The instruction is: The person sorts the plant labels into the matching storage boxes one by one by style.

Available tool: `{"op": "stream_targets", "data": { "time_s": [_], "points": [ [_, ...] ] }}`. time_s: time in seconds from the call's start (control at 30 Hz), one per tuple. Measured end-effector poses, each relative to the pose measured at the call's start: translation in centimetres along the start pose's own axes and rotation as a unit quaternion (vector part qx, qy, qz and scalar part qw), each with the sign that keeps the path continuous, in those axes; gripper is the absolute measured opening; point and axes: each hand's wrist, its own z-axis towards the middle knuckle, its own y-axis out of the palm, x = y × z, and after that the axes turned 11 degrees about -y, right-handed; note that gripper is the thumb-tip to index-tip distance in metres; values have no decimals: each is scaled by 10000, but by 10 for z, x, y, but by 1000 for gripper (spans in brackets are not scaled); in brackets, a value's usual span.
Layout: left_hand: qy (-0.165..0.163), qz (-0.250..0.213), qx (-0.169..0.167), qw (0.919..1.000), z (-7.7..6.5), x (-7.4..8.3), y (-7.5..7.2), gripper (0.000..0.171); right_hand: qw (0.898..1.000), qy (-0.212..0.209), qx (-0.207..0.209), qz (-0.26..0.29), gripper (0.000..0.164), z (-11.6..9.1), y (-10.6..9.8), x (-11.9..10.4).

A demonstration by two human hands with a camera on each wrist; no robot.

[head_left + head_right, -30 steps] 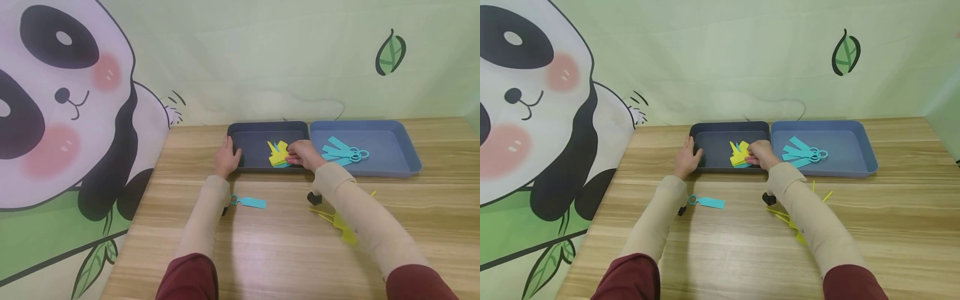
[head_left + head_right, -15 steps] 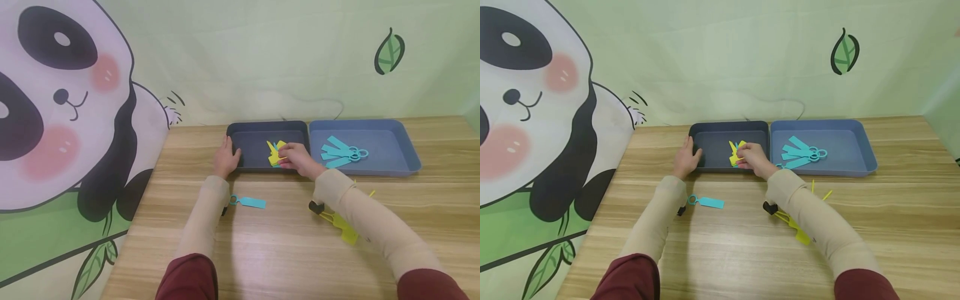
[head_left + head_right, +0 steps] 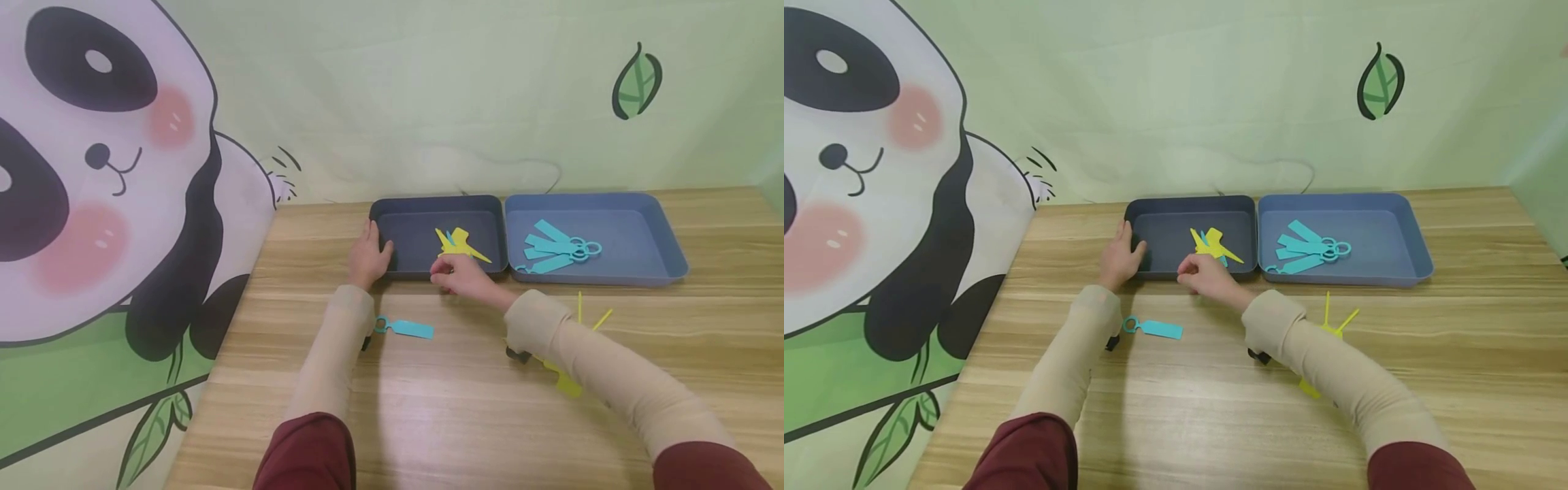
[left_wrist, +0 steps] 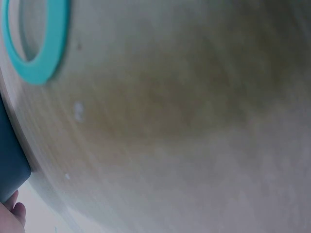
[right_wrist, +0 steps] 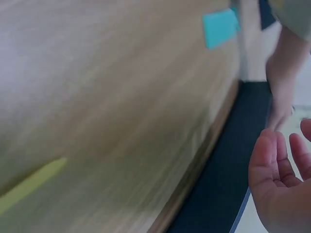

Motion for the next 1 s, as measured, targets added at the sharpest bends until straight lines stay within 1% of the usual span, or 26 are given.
{"op": "stream_targets", "data": {
  "time_s": [0.07, 0.17, 0.23, 0.3, 0.37, 0.53, 0.6, 0.67, 0.83, 1.0],
  "points": [
    [-3, -11, 8, 10000, 0, 0, 0, 65, 9984, -300, -175, -453, 16, -2, 7, 1],
    [-32, 9, -16, 10000, 1, 0, 0, 65, 9906, -666, -431, -1111, 14, -5, 17, 1],
    [-59, 30, -42, 10000, 1, 0, 0, 66, 9821, -867, -596, -1562, 15, -7, 23, 1],
    [-78, 13, -51, 10000, 1, 0, 0, 66, 9714, -1068, -713, -1995, 17, -8, 29, 1],
    [-83, -4, -37, 10000, 1, -1, 0, 66, 9610, -1254, -772, -2341, 20, -10, 34, 2],
    [-53, 0, 4, 10000, 2, -1, 2, 65, 9425, -1637, -856, -2786, 29, -13, 45, 3],
    [-39, 7, 7, 10000, 2, -1, 2, 65, 9333, -1785, -922, -2976, 33, -14, 49, 4],
    [-34, 0, 10, 10000, 2, -1, 2, 65, 9233, -1840, -1034, -3208, 37, -14, 53, 5],
    [-63, -3, -21, 10000, 3, -1, 2, 65, 9066, -1893, -1291, -3544, 45, -14, 61, 7],
    [-82, 35, -6, 10000, 3, -1, 2, 65, 8916, -1990, -1366, -3830, 49, -16, 70, 10]
  ]
}}
